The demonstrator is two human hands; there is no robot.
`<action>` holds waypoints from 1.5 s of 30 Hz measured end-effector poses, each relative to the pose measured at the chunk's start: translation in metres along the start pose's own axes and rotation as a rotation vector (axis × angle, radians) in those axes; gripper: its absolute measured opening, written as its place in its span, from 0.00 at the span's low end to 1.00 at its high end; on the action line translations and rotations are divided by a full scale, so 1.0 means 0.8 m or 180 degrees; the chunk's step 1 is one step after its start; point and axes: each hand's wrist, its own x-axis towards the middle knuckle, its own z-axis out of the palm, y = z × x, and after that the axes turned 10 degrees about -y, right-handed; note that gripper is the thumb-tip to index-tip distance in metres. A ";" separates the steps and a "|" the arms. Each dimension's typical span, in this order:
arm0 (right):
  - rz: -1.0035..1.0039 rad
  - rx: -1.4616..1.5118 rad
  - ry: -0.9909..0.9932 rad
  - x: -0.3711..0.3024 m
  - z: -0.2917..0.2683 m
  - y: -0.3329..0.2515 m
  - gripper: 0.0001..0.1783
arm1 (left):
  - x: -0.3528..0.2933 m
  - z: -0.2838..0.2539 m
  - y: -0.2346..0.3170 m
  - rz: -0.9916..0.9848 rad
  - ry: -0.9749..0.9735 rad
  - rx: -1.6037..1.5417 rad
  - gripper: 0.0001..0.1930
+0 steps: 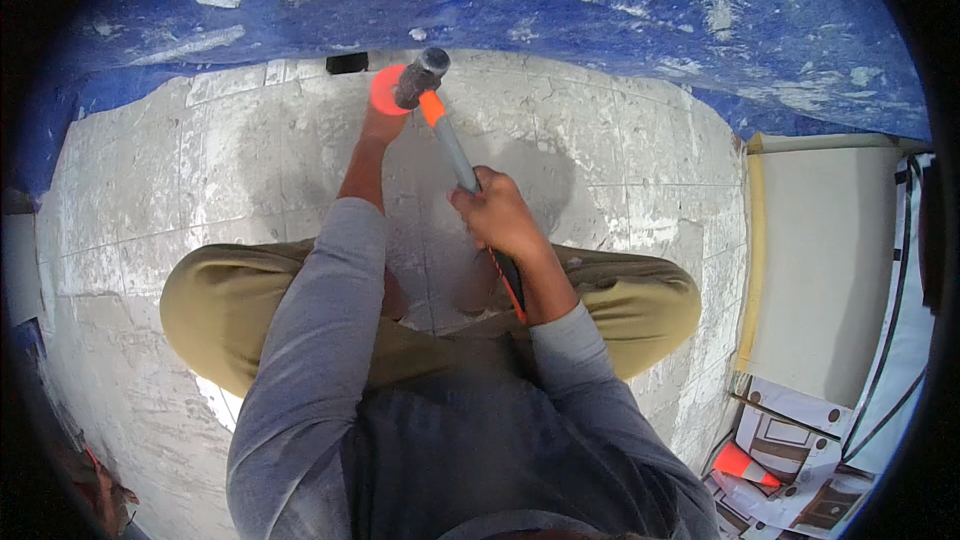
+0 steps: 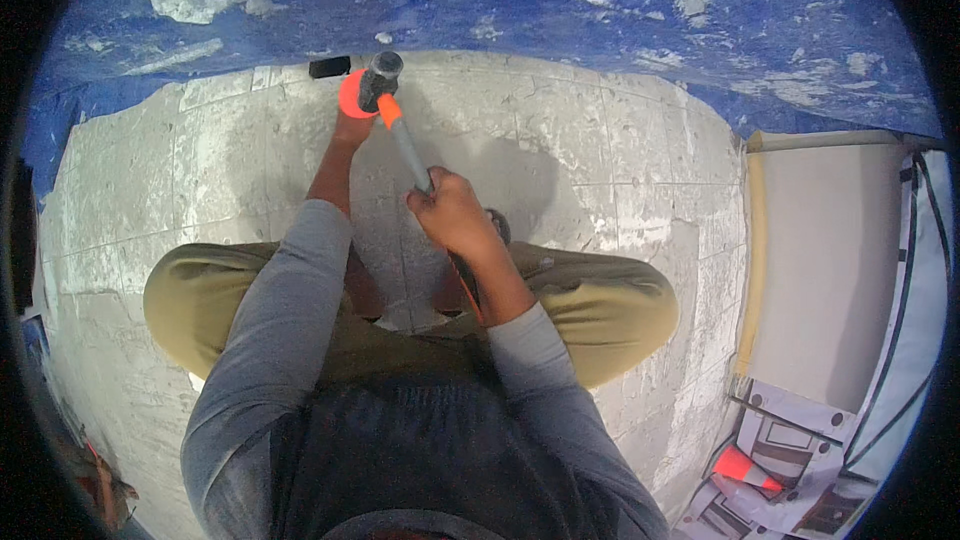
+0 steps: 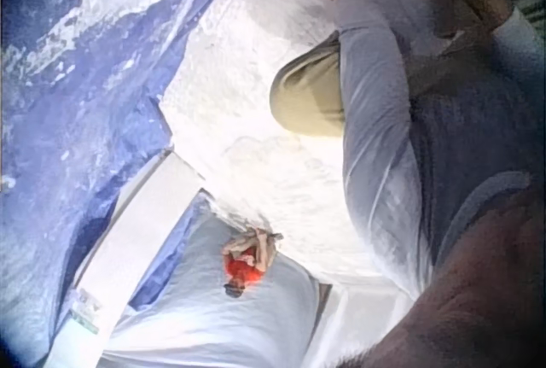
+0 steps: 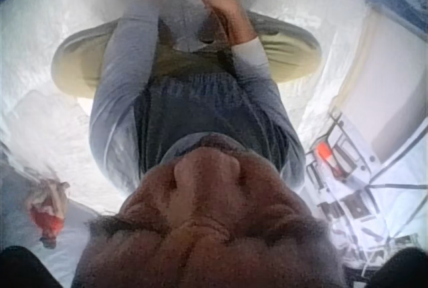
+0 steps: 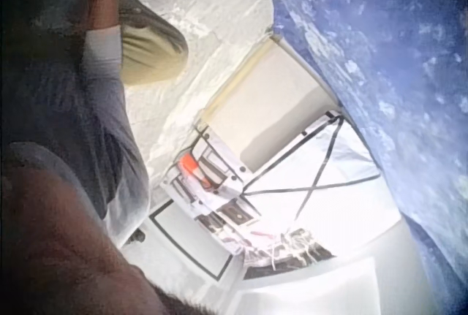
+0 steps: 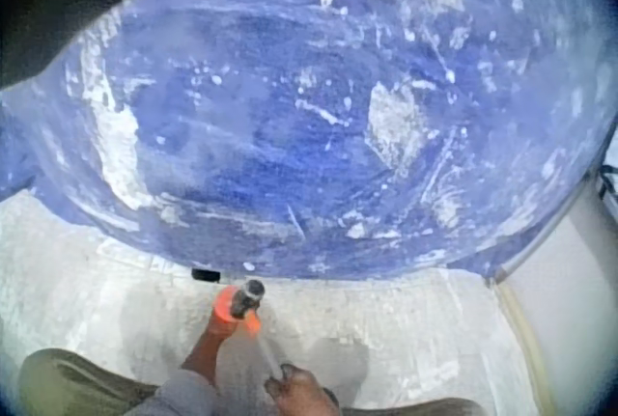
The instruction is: The person hits the top of a chisel with a hammer to break into a hole in the floor.
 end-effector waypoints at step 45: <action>-0.0263 -0.1391 0.0510 0.002 0.018 0.027 0.16 | -0.001 0.018 0.027 -0.0065 -0.0340 -0.1159 0.11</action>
